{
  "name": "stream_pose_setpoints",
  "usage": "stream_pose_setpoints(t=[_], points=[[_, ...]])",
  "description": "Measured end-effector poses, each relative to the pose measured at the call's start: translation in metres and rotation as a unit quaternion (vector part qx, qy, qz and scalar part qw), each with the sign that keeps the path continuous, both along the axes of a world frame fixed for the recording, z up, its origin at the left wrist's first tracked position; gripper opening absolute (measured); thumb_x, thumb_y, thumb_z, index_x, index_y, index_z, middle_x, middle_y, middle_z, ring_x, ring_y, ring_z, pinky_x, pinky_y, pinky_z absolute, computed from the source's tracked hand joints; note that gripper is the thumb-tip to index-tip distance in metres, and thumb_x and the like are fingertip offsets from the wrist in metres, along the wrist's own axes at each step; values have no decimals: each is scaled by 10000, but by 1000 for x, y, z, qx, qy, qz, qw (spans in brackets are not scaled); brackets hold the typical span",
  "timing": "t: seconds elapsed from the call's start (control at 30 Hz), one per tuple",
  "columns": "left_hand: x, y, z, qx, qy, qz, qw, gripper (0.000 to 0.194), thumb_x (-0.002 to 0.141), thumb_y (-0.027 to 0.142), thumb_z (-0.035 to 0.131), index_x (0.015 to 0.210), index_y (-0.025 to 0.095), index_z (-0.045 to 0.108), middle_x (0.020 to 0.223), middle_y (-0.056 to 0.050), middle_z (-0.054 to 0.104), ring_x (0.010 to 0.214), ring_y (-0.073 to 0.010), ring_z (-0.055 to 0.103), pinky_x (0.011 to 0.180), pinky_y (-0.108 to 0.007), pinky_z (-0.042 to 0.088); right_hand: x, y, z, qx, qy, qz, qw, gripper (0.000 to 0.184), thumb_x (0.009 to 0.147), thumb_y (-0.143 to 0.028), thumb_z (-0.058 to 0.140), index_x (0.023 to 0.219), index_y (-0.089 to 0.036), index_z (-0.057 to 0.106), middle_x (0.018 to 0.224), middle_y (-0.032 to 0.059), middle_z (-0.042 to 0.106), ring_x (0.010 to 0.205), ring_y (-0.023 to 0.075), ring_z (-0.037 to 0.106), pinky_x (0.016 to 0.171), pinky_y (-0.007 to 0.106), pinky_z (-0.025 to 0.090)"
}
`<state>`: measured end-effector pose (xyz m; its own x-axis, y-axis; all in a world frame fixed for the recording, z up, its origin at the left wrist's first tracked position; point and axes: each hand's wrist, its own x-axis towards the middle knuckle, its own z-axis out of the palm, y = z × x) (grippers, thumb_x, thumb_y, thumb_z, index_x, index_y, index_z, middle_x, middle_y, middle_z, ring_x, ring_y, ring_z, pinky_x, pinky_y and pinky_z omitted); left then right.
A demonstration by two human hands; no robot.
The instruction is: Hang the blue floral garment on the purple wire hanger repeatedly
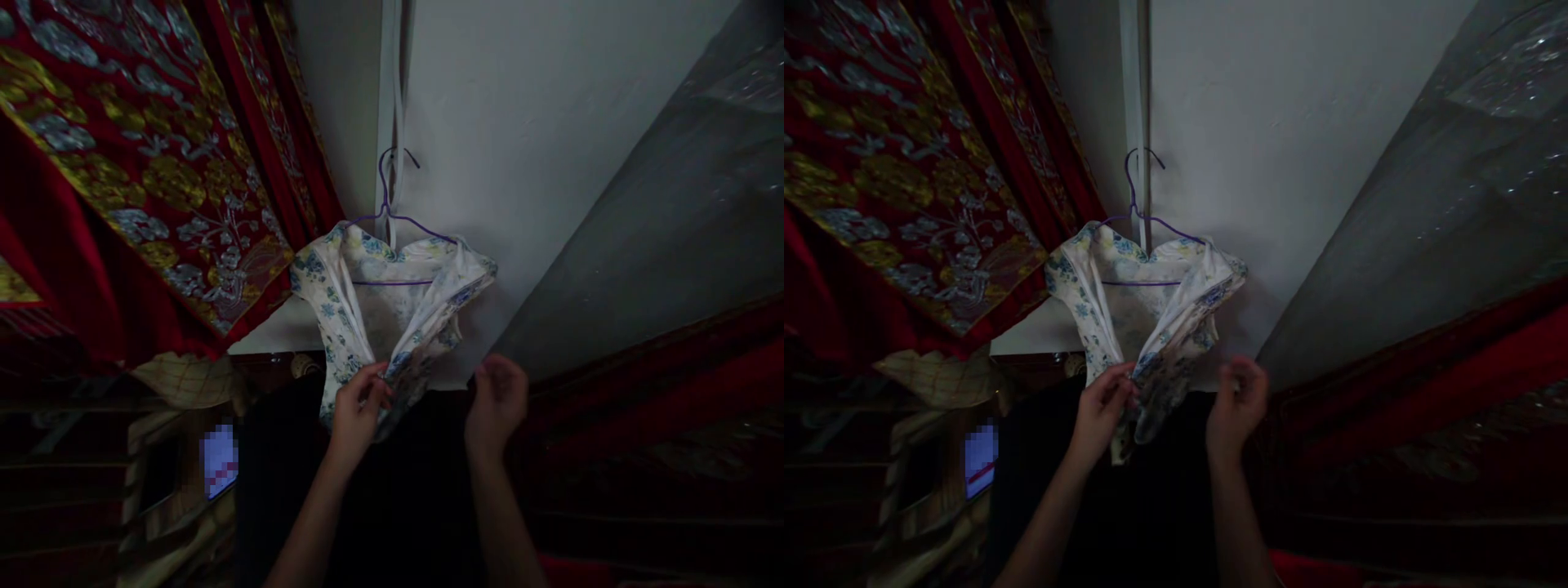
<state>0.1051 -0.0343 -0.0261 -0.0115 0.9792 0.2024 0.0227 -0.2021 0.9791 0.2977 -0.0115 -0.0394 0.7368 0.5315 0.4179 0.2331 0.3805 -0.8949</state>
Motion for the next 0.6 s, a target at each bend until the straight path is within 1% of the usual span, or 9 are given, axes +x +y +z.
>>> stream_pose_setpoints(t=[0.07,0.1,0.17,0.23,0.3,0.37,0.47,0.53,0.6], points=[[6,-2,0,-25,-75,7,997,270,900,348,655,1110,198,574,763,-6,710,586,-131,628,612,-240,496,-24,-23,-35,-98,-15,159,982,231,853,-402,680,934,-186,680,898,79,699,845,231,667,795,380,552],[9,-3,0,-37,-105,3,994,280,883,357,681,1068,207,535,740,3,710,548,-121,612,580,-228,487,-34,-31,-46,-122,-43,245,961,257,844,-393,692,995,-185,692,946,88,715,881,239,679,802,377,558],[16,-6,2,-57,-143,-14,988,314,862,375,714,973,220,464,676,24,694,469,-99,565,506,-198,448,-48,-34,-52,-134,-100,342,925,320,834,-358,706,1104,-188,688,1075,105,716,978,246,680,852,372,555],[24,-10,3,-58,-163,-29,985,345,858,382,723,918,225,421,630,40,672,439,-85,539,470,-176,416,-55,-28,-43,-113,-139,358,916,266,847,-332,681,1069,-186,689,1046,92,715,948,231,675,842,350,544],[31,-12,6,-43,-188,-34,981,364,851,373,728,894,228,396,610,47,663,444,-80,540,470,-167,413,-56,-19,-30,-93,-150,347,921,166,875,-342,621,881,-186,676,833,51,696,778,203,652,731,315,525],[34,-9,13,-36,-220,-32,974,375,834,351,734,885,231,382,607,51,662,440,-72,532,469,-161,410,-57,-14,-21,-85,-140,346,924,221,904,-366,576,777,-198,642,724,28,662,699,193,626,669,300,498],[30,11,42,-44,-290,-3,956,391,780,274,741,879,234,365,625,54,670,420,-45,486,453,-136,371,-53,-15,-21,-105,-120,380,911,231,917,-398,601,806,-209,671,775,32,698,737,202,643,699,305,498],[23,38,75,-48,-350,25,935,386,737,185,721,882,233,366,620,65,651,402,-18,416,435,-110,326,-45,-15,-25,-127,-117,409,896,242,894,-428,647,791,-212,687,761,28,700,729,205,644,699,305,497],[16,68,115,-53,-385,10,921,366,725,103,678,853,229,360,599,80,596,394,-3,362,400,-94,257,-33,-11,-28,-140,-113,423,888,281,868,-462,673,741,-212,679,707,18,674,688,200,631,669,297,490]])
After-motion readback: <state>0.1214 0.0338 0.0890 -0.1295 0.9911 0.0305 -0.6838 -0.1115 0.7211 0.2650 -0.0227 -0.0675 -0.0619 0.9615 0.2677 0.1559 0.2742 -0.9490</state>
